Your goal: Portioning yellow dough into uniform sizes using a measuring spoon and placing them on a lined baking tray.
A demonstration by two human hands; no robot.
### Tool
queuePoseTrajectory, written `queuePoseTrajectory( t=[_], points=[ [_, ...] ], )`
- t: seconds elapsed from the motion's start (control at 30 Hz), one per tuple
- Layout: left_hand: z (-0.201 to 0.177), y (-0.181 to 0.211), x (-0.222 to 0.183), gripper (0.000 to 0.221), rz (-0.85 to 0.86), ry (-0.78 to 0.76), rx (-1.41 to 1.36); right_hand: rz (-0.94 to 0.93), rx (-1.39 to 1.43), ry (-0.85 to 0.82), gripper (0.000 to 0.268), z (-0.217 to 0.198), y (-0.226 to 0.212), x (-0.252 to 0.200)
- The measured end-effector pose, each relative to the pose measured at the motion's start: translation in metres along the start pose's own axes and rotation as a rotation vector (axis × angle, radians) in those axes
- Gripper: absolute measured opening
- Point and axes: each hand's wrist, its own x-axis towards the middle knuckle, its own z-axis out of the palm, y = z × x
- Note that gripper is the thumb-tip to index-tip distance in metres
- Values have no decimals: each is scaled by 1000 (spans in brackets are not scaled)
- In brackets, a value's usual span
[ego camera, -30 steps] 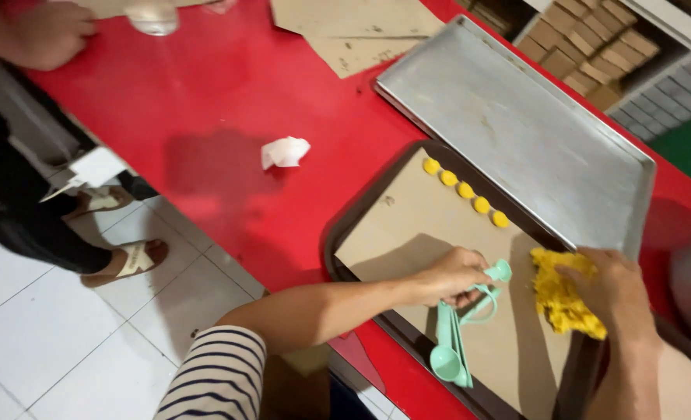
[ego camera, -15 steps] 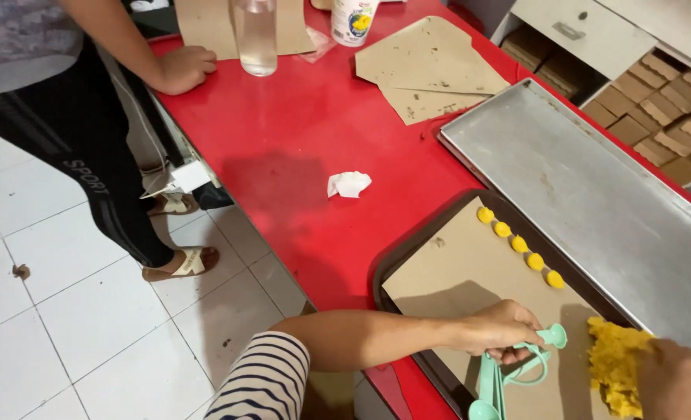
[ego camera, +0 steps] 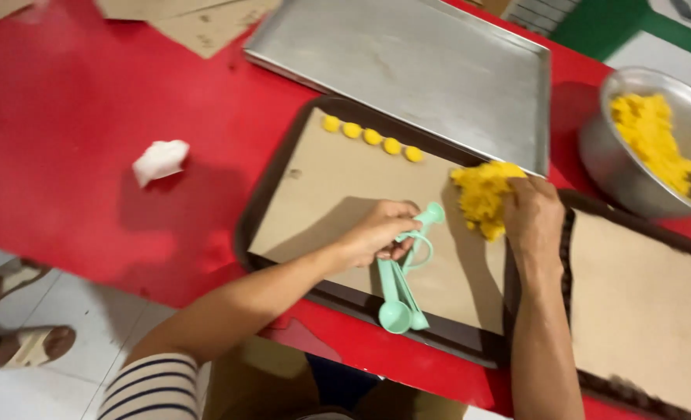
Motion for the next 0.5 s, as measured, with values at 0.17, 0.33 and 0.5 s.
queuePoseTrajectory(
  t=[0.17, 0.33, 0.5],
  points=[
    [28, 32, -14, 28, -22, -44, 17, 155, 208, -30, 25, -25, 9, 1],
    [34, 38, -18, 32, -7, -56, 14, 544, 794, -68, 25, -49, -2, -7],
    [19, 21, -12, 33, -14, -35, 9, 635, 1129, -213, 37, -70, -32, -8]
  ],
)
